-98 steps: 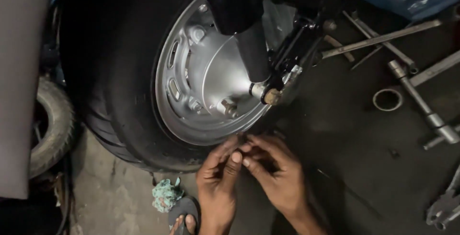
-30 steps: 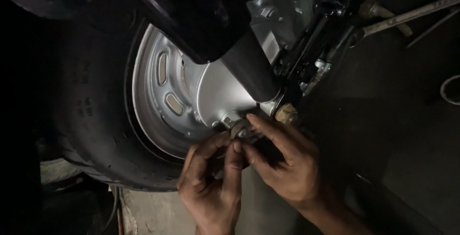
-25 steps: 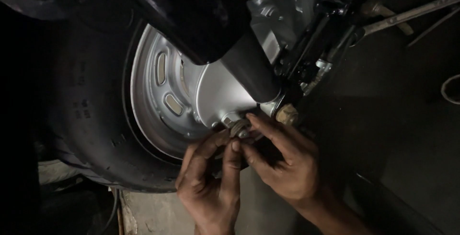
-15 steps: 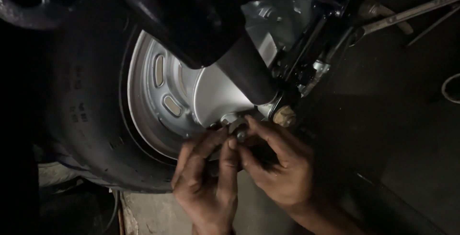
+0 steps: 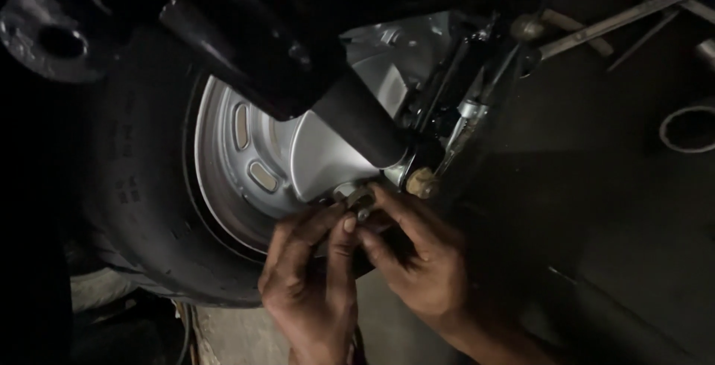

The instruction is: The person works on the front wheel of a scooter, threading a cable along the fork and fitting a nut onto the wheel hub stud by hand. They then use pliers to tighten or adjust a component at the wheel hub.

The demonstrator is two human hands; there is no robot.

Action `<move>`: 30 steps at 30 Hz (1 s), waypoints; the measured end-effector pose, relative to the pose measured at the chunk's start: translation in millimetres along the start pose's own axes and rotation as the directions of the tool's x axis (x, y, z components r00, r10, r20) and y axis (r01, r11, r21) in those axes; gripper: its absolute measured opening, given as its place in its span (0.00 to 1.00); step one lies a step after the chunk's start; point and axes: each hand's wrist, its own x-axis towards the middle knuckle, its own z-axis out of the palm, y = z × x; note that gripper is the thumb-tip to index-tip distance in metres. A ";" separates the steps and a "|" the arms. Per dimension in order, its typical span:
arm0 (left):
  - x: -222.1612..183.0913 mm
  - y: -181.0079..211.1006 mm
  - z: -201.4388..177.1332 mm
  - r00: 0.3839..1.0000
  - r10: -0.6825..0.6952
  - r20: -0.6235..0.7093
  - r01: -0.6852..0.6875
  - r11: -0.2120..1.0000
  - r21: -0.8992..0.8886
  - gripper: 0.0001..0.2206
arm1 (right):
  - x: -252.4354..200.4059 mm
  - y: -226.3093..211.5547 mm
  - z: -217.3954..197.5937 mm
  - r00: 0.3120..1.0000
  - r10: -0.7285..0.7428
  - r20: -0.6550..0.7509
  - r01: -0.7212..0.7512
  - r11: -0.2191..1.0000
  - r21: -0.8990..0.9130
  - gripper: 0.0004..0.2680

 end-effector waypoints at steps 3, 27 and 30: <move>-2.1 -1.1 0.0 1.000 -0.004 0.005 0.004 1.000 0.022 0.07 | -0.5 6.6 -4.4 0.998 0.062 0.027 -0.066 0.973 0.222 0.16; -2.5 22.5 22.6 0.989 -0.144 -0.018 0.144 0.989 -0.027 0.27 | 16.8 22.7 -25.2 0.930 0.349 0.114 -0.353 0.765 0.539 0.07; -0.9 22.2 22.1 0.982 -0.181 -0.059 0.184 0.981 0.055 0.28 | 13.8 24.2 -20.9 0.934 0.353 0.056 -0.337 0.816 0.471 0.06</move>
